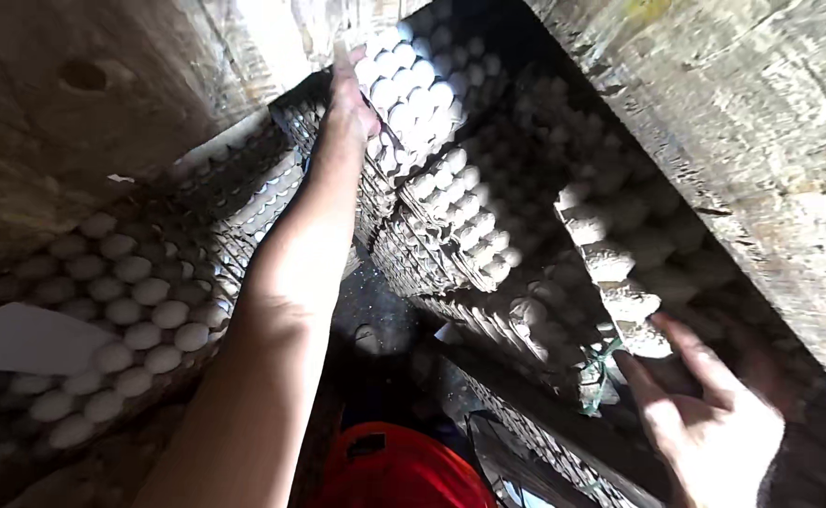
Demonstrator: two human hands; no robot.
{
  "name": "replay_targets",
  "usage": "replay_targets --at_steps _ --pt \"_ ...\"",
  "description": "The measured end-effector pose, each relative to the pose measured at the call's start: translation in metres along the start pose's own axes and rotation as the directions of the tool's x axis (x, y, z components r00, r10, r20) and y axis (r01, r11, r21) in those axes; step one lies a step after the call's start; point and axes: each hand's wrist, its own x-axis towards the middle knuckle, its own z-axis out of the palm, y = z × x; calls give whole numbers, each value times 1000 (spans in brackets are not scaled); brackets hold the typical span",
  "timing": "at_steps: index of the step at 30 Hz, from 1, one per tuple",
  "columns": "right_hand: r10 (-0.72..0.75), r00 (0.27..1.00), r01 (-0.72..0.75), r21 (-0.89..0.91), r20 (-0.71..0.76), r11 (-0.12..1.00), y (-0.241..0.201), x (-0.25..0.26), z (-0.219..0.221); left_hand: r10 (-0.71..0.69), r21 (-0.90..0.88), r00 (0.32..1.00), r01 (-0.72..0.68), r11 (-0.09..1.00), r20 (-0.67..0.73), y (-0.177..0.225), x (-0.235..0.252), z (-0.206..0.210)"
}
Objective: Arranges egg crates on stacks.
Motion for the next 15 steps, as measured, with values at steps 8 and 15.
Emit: replay_targets --at_steps 8,15 --pt "139 990 -144 -255 -36 956 6 -12 -5 56 -249 941 31 968 333 -2 19 17" --pt "345 938 -288 -461 42 839 24 -27 38 145 -269 942 -61 961 302 -10 18 25"
